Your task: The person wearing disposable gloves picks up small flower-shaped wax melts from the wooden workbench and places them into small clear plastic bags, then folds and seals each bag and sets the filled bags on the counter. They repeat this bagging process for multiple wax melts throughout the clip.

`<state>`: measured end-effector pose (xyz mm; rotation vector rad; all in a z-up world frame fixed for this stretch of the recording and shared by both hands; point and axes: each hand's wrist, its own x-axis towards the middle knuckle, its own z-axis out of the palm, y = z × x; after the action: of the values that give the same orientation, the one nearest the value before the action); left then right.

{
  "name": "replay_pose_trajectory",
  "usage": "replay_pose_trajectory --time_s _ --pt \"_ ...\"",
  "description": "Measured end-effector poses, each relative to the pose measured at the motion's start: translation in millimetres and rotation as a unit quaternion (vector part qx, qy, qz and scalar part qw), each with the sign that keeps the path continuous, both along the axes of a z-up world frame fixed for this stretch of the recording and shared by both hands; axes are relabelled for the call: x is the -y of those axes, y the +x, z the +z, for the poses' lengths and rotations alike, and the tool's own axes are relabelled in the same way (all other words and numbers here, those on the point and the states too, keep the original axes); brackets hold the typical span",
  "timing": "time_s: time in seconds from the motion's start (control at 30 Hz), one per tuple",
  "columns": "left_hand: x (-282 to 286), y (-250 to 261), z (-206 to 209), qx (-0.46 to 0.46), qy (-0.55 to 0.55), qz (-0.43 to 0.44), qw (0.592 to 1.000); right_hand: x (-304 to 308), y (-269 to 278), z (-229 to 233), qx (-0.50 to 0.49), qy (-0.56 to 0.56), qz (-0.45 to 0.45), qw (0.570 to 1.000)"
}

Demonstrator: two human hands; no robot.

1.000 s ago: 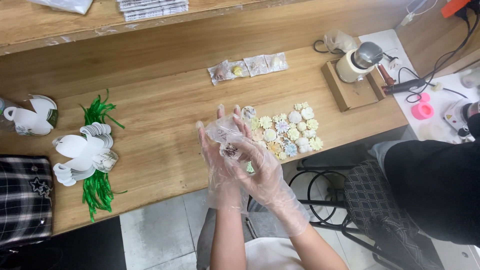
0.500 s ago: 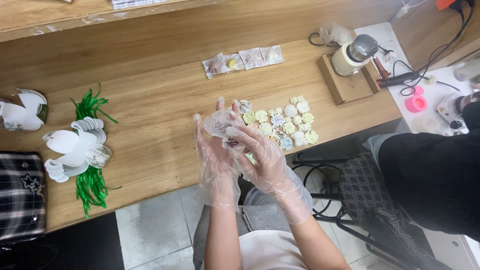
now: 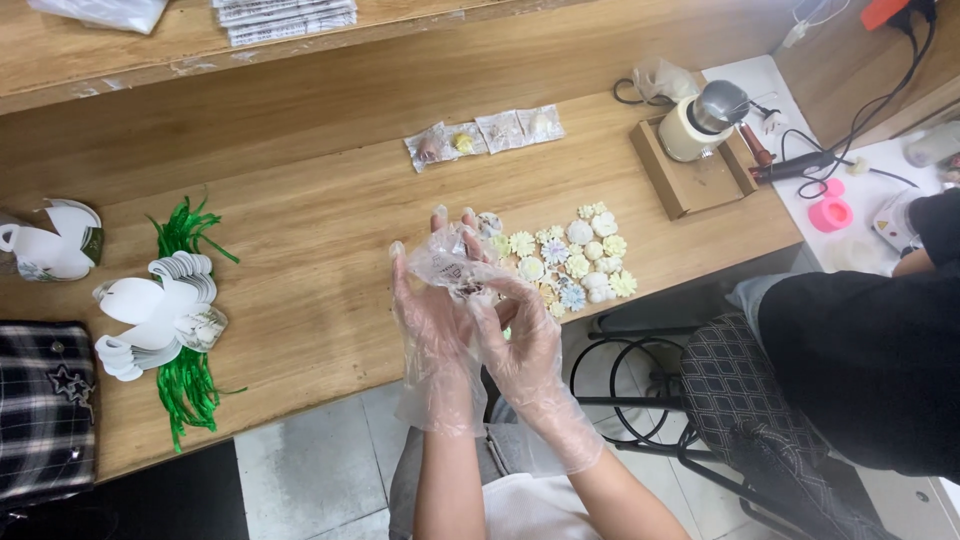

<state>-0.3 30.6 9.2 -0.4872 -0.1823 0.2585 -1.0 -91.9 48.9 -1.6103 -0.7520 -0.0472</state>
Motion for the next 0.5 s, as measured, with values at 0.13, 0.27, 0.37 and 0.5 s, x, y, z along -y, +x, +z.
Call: replay_pose_trajectory --time_s 0.13,0.27,0.37,0.5 --pt "-0.1 0.3 -1.6 0.013 -0.001 0.006 1.0 -5.5 -2.6 12.8 -0.051 0.033 0.001 0.998" --pt "0.3 -0.6 -2.2 0.024 -0.005 0.01 1.0 -5.8 0.6 24.6 0.125 0.004 -0.003 0.992" --pt "1.3 0.2 -5.4 0.013 0.001 0.023 1.0 -4.9 5.3 8.9 0.142 0.01 -0.004 0.99" --pt "-2.0 0.4 -9.2 0.036 0.016 0.029 0.999 -5.9 3.1 10.2 0.002 0.074 0.055 0.996"
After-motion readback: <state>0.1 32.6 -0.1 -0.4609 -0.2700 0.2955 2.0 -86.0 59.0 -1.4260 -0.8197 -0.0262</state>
